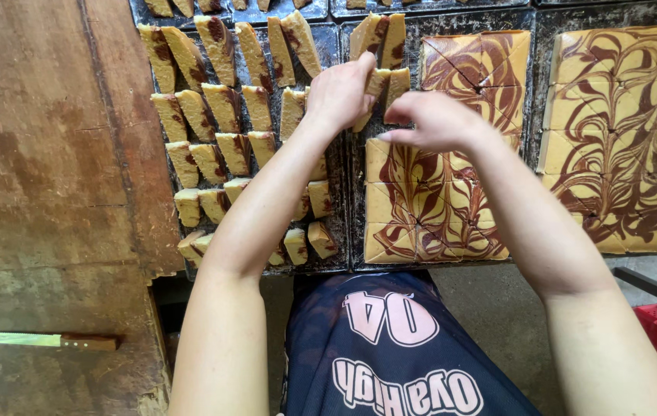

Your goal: The person arranges slices of marbled cake on trays by hand, picking them up and placing them in rows.

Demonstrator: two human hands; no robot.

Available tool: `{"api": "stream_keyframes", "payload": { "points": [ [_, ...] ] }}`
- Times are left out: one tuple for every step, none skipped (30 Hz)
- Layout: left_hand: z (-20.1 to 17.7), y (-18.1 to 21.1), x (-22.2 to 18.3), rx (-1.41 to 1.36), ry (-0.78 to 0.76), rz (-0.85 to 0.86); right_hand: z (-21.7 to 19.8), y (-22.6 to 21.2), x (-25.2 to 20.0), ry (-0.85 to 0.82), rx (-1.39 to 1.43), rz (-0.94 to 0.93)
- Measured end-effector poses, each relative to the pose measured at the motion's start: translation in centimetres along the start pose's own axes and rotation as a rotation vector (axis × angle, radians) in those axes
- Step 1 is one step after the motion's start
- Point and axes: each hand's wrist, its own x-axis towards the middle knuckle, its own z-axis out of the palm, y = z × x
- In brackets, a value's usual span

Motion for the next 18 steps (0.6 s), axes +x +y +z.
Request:
{"api": "stream_keyframes", "payload": {
  "points": [
    [0.0, -0.1, -0.2, 0.000, -0.001, 0.000, 1.4, -0.2, 0.5, 0.004, -0.021, 0.006],
    [-0.2, -0.1, -0.2, -0.028, -0.015, -0.046, 2.7, -0.3, 0.9, 0.012, -0.042, 0.013],
    [-0.3, -0.1, -0.3, -0.057, -0.028, -0.091, 3.9, -0.5, 1.1, 0.015, -0.042, 0.014],
    [-0.3, -0.1, -0.5, -0.055, -0.028, -0.091, 5.2, -0.9, 1.0, 0.034, -0.145, 0.016],
    [-0.2, -0.2, -0.7, -0.059, -0.009, -0.065, 6.0, -1.2, 0.9, 0.053, -0.249, 0.018],
    [-0.1, -0.3, -0.9, -0.064, 0.010, -0.042, 6.4, -1.5, 0.8, 0.051, -0.249, 0.015],
    [0.0, -0.5, -1.0, -0.063, 0.011, -0.045, 6.4, -1.8, 0.6, 0.062, -0.232, 0.047],
    [0.1, -0.7, -1.0, -0.065, 0.029, -0.018, 6.2, -2.1, 0.4, 0.072, -0.216, 0.082],
    [0.2, -0.8, -1.0, -0.066, 0.047, 0.008, 5.7, -2.3, 0.6, 0.070, -0.218, 0.082],
    [0.3, -0.8, -0.9, -0.068, 0.047, 0.009, 5.2, -2.4, 0.8, 0.009, -0.186, 0.131],
    [0.3, -0.7, -0.7, -0.061, 0.085, 0.020, 4.9, -2.5, 1.0, -0.051, -0.153, 0.180],
    [0.2, -0.6, -0.4, -0.052, 0.127, 0.031, 4.6, -2.4, 0.9, -0.049, -0.157, 0.180],
    [0.0, -0.4, -0.3, -0.053, 0.130, 0.032, 4.4, -2.0, 0.7, -0.012, -0.138, 0.108],
    [-0.1, -0.2, -0.7, -0.027, 0.294, 0.136, 4.4, -1.6, 0.5, 0.021, -0.117, 0.031],
    [-0.3, 0.1, -1.1, 0.000, 0.457, 0.239, 4.4, -0.9, 0.3, 0.018, -0.118, 0.027],
    [-0.6, 0.5, -1.4, 0.001, 0.457, 0.236, 4.3, -0.2, -0.1, 0.037, -0.059, -0.002],
    [-0.8, 1.1, -1.8, 0.023, 0.292, 0.236, 4.3, 0.4, -0.3, 0.056, 0.001, -0.030],
    [-1.1, 1.7, -2.2, 0.043, 0.125, 0.237, 4.2, 0.8, -0.6, 0.055, 0.003, -0.030]
  ]
}}
